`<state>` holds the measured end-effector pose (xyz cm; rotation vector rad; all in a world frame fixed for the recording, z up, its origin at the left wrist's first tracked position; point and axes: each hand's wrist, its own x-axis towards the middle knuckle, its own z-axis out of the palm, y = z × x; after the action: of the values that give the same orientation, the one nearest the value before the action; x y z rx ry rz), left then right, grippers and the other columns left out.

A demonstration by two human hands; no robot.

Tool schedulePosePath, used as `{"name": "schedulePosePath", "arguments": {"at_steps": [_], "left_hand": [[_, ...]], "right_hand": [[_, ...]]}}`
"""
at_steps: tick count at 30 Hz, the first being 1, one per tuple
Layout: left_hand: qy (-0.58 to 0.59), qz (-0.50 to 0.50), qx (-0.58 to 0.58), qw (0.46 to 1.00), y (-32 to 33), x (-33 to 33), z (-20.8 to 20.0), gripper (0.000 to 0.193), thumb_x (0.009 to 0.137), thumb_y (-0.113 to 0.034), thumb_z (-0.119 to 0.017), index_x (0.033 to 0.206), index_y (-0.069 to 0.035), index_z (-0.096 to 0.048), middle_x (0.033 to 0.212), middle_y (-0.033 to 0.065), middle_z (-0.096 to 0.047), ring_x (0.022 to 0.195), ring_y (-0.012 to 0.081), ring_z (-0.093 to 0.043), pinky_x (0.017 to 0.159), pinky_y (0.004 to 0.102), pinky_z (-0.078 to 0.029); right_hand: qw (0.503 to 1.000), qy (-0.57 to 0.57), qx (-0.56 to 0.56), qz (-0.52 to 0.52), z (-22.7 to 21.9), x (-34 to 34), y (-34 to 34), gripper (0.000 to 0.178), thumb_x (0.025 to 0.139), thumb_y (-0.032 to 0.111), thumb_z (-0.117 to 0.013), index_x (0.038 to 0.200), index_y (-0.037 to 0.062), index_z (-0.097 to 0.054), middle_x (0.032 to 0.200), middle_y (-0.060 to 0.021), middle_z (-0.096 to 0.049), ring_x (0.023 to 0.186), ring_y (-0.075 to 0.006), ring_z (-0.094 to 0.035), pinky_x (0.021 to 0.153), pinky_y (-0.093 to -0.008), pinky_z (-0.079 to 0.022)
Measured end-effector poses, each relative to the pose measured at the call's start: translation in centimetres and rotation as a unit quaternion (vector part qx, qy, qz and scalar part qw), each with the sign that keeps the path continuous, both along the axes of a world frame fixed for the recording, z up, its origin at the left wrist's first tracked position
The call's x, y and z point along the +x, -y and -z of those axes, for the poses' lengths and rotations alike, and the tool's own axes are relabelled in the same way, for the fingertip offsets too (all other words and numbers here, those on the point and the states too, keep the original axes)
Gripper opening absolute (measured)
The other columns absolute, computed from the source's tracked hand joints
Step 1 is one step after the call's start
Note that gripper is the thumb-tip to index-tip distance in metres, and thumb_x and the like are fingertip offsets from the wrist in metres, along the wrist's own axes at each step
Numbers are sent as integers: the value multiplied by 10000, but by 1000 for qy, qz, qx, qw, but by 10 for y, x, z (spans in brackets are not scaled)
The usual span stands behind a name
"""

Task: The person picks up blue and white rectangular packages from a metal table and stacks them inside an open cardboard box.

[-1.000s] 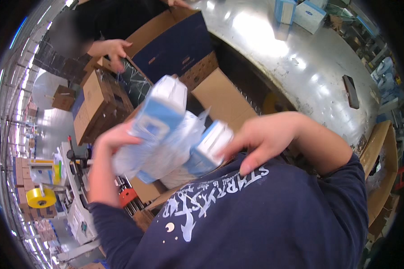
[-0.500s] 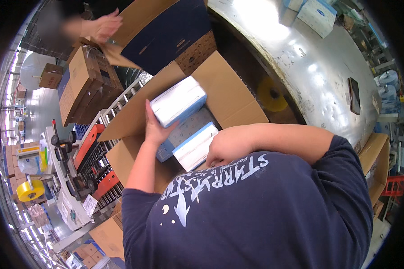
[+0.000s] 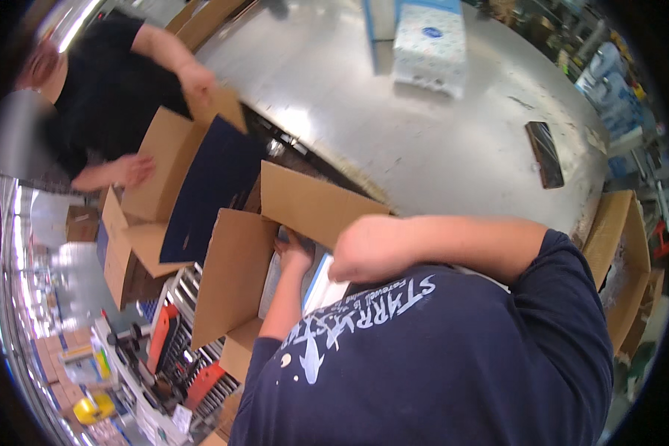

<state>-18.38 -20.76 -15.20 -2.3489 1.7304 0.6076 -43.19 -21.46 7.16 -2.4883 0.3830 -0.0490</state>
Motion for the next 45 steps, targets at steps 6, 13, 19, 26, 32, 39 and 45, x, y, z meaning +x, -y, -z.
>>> {"name": "schedulePosePath", "arguments": {"at_steps": [6, 13, 19, 26, 32, 39, 45], "left_hand": [[-522, 185, 86, 828, -44, 31, -91, 511, 824, -202, -662, 1305, -86, -533, 1469, 157, -348, 1349, 291, -345, 1089, 363, -294], [-311, 189, -65, 929, -125, 56, -66, 588, 752, -129, -722, 1299, -174, -513, 1461, 223, -227, 1298, 391, -346, 1073, 402, -301], [-256, 190, -222, 921, -67, -14, -26, 711, 649, -95, -771, 1292, -192, -484, 1320, 232, -303, 1137, 424, -454, 928, 430, -428], [-128, 376, -35, 917, 1, -51, -180, 682, 582, -274, -815, 1220, -281, -574, 1099, 193, -477, 935, 375, -584, 762, 435, -518], [-48, 467, 174, 866, 58, -104, -126, 585, 674, -338, -751, 1202, -190, -547, 1154, 217, -500, 947, 382, -611, 764, 450, -522], [-247, 398, 84, 879, 70, -87, -10, 664, 743, -341, -721, 1297, -93, -452, 1303, 259, -449, 1098, 410, -538, 913, 447, -461], [-222, 354, 98, 903, 47, -24, -3, 838, 757, -314, -726, 1424, -68, -283, 1332, 252, -423, 1183, 413, -470, 948, 440, -443]], "right_hand": [[861, 81, -156, 477, 3, -163, 148, 334, 785, 245, -705, 1085, 114, -635, 1059, -86, -632, 1011, -297, -573, 872, -393, -465], [459, 258, 151, 837, 101, -295, 227, 603, 749, 451, -723, 1164, 31, -597, 1107, -177, -636, 916, -347, -626, 850, -400, -477], [595, 188, 90, 776, 116, -305, 206, 405, 856, 373, -599, 989, -5, -651, 867, -129, -661, 766, -207, -600, 664, -348, -456], [665, 97, 160, 723, 57, -311, 205, 238, 851, 177, -505, 784, -13, -631, 639, -81, -579, 520, -157, -511, 479, -332, -408], [786, -113, -91, 601, -24, -264, 176, 206, 799, 169, -546, 700, 3, -616, 658, -154, -599, 595, -275, -571, 576, -406, -448], [742, -17, -196, 641, -35, -254, 140, 530, 737, 209, -688, 1224, 59, -546, 1216, -213, -545, 1143, -348, -506, 963, -389, -417], [730, 361, 391, 428, 56, -228, 143, 949, 745, 260, -736, 1479, 48, -175, 1424, -142, -387, 1296, -215, -378, 1088, -349, -291]]}}
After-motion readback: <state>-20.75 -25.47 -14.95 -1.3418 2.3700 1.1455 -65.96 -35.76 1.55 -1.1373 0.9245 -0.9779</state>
